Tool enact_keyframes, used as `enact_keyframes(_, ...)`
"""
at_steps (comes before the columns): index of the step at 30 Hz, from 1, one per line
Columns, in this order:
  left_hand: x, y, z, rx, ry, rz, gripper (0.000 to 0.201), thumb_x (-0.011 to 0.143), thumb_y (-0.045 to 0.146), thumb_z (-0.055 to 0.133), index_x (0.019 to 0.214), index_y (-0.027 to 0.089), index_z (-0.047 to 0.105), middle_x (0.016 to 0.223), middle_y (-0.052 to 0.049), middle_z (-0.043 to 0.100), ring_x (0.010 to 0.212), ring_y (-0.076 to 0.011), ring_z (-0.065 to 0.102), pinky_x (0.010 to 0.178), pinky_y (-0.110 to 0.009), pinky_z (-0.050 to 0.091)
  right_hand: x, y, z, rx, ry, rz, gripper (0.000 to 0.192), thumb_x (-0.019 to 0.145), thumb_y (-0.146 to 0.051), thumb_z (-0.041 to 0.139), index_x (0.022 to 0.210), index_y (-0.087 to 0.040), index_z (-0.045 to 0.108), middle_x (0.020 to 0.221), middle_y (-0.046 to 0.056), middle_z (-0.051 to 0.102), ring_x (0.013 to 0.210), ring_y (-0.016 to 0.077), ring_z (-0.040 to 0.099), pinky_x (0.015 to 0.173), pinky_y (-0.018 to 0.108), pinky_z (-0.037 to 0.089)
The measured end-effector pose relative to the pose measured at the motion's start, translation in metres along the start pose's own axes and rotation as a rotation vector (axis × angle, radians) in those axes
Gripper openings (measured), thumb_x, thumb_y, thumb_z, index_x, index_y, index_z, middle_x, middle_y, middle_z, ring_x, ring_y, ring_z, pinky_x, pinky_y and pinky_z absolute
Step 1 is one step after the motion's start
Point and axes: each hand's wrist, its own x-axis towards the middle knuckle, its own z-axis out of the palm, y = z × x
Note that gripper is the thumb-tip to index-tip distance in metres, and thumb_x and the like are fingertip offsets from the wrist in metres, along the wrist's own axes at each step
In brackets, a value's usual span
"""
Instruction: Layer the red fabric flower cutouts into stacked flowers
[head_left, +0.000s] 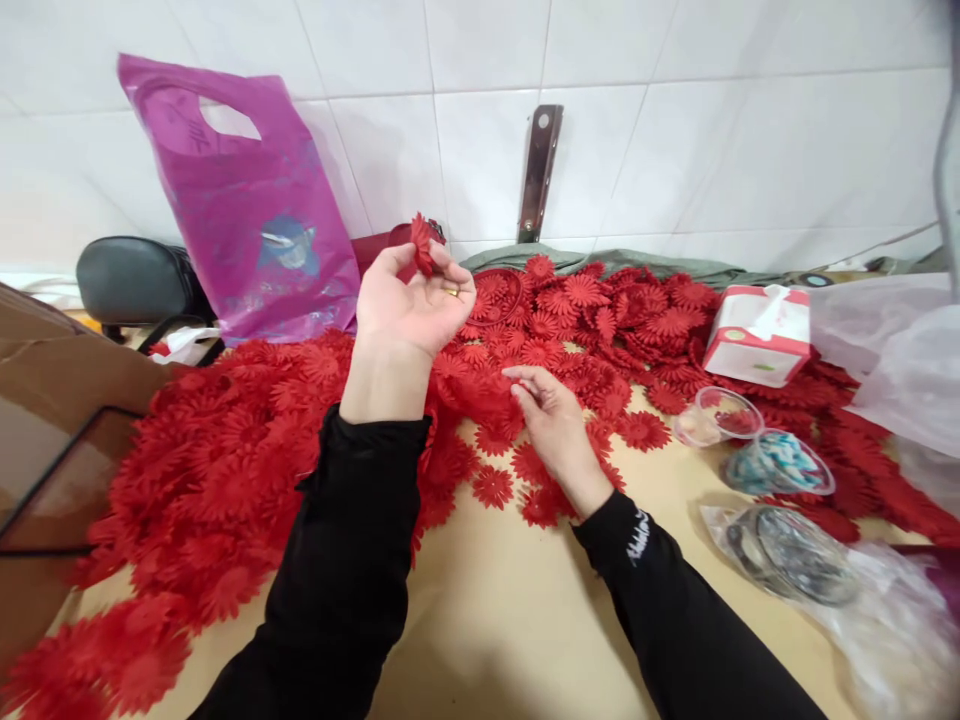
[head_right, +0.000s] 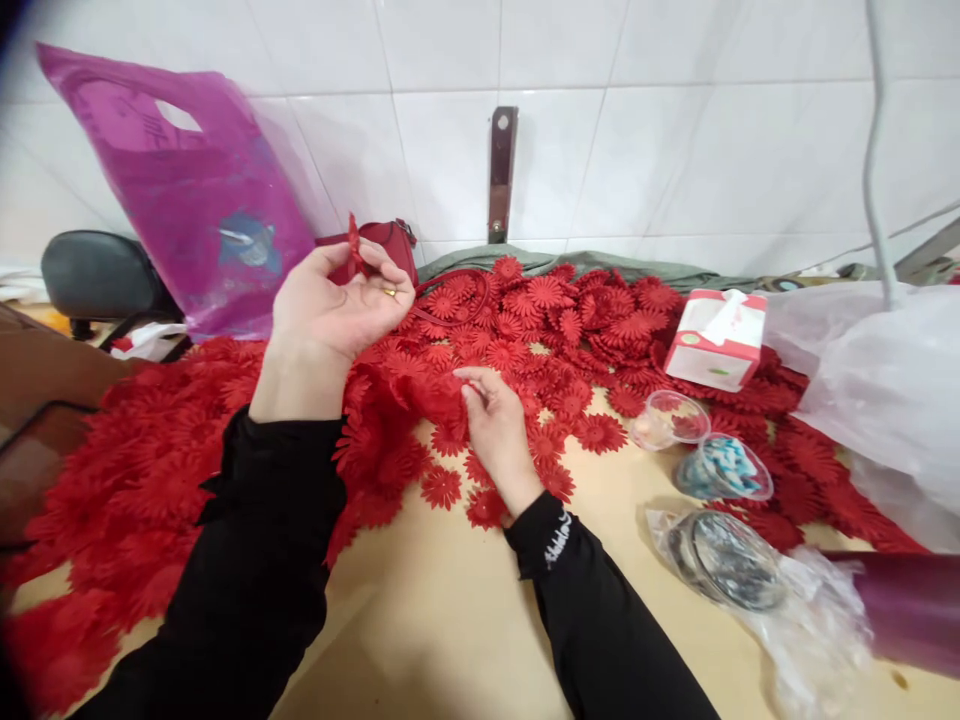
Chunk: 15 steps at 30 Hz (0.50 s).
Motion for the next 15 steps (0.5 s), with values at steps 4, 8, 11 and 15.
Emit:
enact_keyframes(4, 0.003, -0.002, 0.004, -0.059, -0.005, -0.001, 0.020, 0.098, 0.016, 0.043, 0.086, 0.022, 0.057, 0.065, -0.002, 0.063, 0.066, -0.0165, 0.069, 0.067, -0.028, 0.056, -0.003, -0.011, -0.022, -0.284, 0.074, -0.131, 0.022, 0.101, -0.029, 0.051, 0.108, -0.023, 0.070, 0.110, 0.009, 0.076, 0.103, 0.0244, 0.070, 0.102, 0.043, 0.052)
enact_keyframes(8, -0.001, -0.007, 0.011, -0.076, -0.007, 0.022, 0.021, 0.099, 0.017, 0.043, 0.083, 0.023, 0.056, 0.065, -0.002, 0.063, 0.068, -0.0162, 0.069, 0.069, -0.028, 0.056, -0.007, -0.044, -0.025, -0.322, 0.044, -0.194, 0.026, 0.107, -0.033, 0.042, 0.113, -0.022, 0.064, 0.110, 0.010, 0.071, 0.106, 0.0245, 0.066, 0.102, 0.042, 0.050)
enact_keyframes(11, 0.002, -0.018, 0.008, -0.071, 0.004, -0.006, 0.019, 0.097, 0.017, 0.044, 0.082, 0.023, 0.055, 0.063, -0.001, 0.062, 0.063, -0.0147, 0.066, 0.067, -0.027, 0.054, -0.022, -0.068, -0.008, -0.089, -0.213, -0.049, 0.031, 0.107, -0.049, 0.046, 0.118, -0.025, 0.061, 0.109, 0.005, 0.070, 0.103, 0.0208, 0.067, 0.095, 0.035, 0.054)
enact_keyframes(15, 0.007, -0.026, 0.004, -0.070, 0.029, -0.029, 0.018, 0.097, 0.021, 0.044, 0.082, 0.024, 0.054, 0.061, 0.000, 0.060, 0.060, -0.0152, 0.062, 0.064, -0.028, 0.051, -0.041, -0.067, 0.024, 0.164, -0.405, 0.062, 0.036, 0.103, -0.059, 0.049, 0.097, -0.026, 0.062, 0.094, 0.002, 0.069, 0.089, 0.0182, 0.066, 0.083, 0.030, 0.056)
